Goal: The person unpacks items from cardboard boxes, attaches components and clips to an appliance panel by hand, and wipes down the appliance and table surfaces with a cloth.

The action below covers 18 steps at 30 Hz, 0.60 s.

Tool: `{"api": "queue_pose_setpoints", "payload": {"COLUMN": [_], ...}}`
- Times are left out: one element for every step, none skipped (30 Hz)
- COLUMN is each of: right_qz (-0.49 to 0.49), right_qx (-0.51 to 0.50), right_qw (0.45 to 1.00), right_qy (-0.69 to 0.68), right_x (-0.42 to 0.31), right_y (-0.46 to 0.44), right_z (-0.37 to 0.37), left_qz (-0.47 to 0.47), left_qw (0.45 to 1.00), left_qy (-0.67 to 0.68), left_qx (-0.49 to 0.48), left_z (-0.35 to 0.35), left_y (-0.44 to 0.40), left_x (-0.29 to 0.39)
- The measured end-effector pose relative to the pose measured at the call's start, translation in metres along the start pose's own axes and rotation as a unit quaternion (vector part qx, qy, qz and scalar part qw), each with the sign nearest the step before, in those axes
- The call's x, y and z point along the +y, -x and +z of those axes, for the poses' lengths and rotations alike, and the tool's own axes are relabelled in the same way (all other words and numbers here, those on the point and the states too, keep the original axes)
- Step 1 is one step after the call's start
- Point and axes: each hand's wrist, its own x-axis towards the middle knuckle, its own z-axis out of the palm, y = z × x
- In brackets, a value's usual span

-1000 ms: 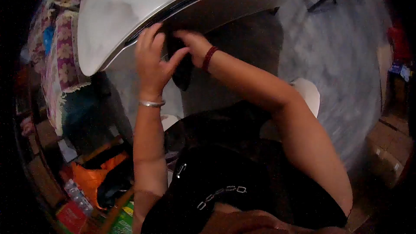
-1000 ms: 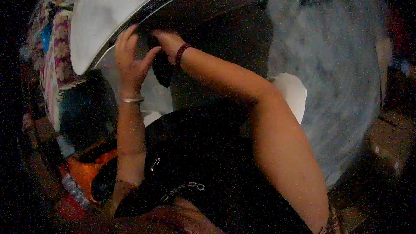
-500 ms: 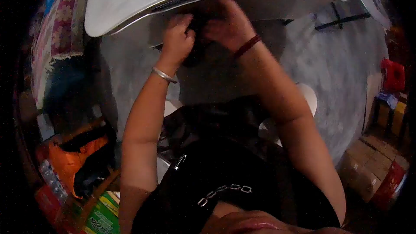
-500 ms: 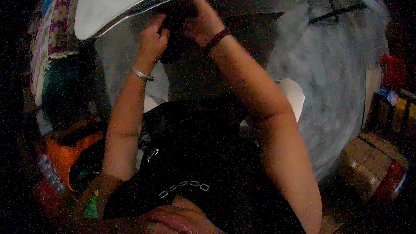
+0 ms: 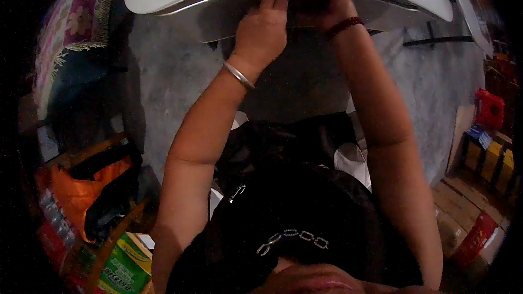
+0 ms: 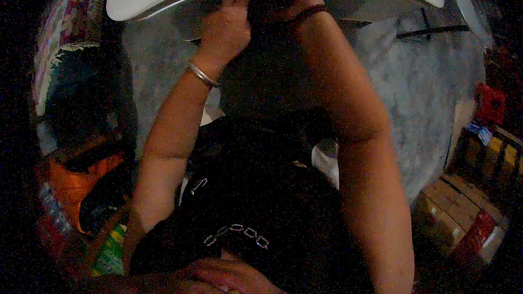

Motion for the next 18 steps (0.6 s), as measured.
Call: {"api": "queue_pose_setpoints", "payload": {"right_qz": [-0.005,-0.010,-0.035,-0.060,-0.054,-0.048,-0.041,-0.038,-0.035,-0.036,-0.037,-0.042,-0.046,-0.032,-0.018,-0.011,-0.003,0.002], "right_qx": [-0.002,-0.003,0.080,0.161,0.160,0.159,0.159,0.155,0.151,0.146,0.142,0.136,0.130,0.060,-0.009,-0.052,-0.094,-0.110], "right_qw": [1.000,1.000,0.996,0.984,0.985,0.985,0.985,0.985,0.986,0.986,0.987,0.988,0.989,0.997,1.000,0.998,0.995,0.993], "right_qy": [0.004,0.009,0.023,0.037,0.042,0.047,0.051,0.059,0.068,0.069,0.070,0.064,0.058,0.023,-0.013,-0.027,-0.040,-0.049], "right_x": [-0.001,-0.003,0.001,0.002,0.002,0.001,0.001,0.001,0.000,0.000,0.000,0.001,0.001,0.002,0.002,0.004,0.005,0.007], "right_y": [-0.003,-0.006,-0.009,-0.012,-0.012,-0.010,-0.010,-0.011,-0.012,-0.013,-0.013,-0.013,-0.012,-0.008,-0.001,0.003,0.008,0.009], "right_z": [-0.002,-0.005,0.002,0.007,0.006,0.004,0.001,-0.001,-0.002,-0.003,-0.003,-0.001,0.000,-0.001,-0.002,-0.005,-0.008,-0.008], "left_qz": [-0.005,-0.008,-0.001,0.006,0.013,0.012,0.011,0.008,0.009,0.011,0.013,0.015,0.016,0.018,0.014,0.010,0.003,-0.008], "left_qw": [1.000,1.000,1.000,1.000,1.000,1.000,1.000,1.000,1.000,0.999,0.999,0.999,0.999,0.999,0.999,0.998,0.997,0.996], "left_qy": [-0.010,-0.021,-0.014,-0.008,-0.002,0.000,0.003,0.006,0.009,0.012,0.014,0.014,0.013,0.013,0.033,0.052,0.071,0.084], "left_qx": [-0.006,-0.013,-0.004,0.007,0.017,0.019,0.021,0.023,0.025,0.028,0.030,0.032,0.034,0.036,0.032,0.027,0.020,-0.023], "left_z": [-0.001,0.000,0.001,0.003,0.006,0.007,0.010,0.012,0.013,0.013,0.012,0.011,0.011,0.011,0.010,0.006,0.004,0.006], "left_y": [-0.003,-0.004,0.000,0.000,-0.001,-0.002,-0.002,-0.002,-0.003,-0.004,-0.005,-0.005,-0.005,-0.004,-0.003,-0.002,0.001,0.003], "left_x": [0.000,-0.001,0.001,0.001,0.000,0.000,-0.002,-0.002,-0.003,-0.003,-0.003,-0.004,-0.004,-0.004,-0.003,-0.001,0.000,-0.003]}}
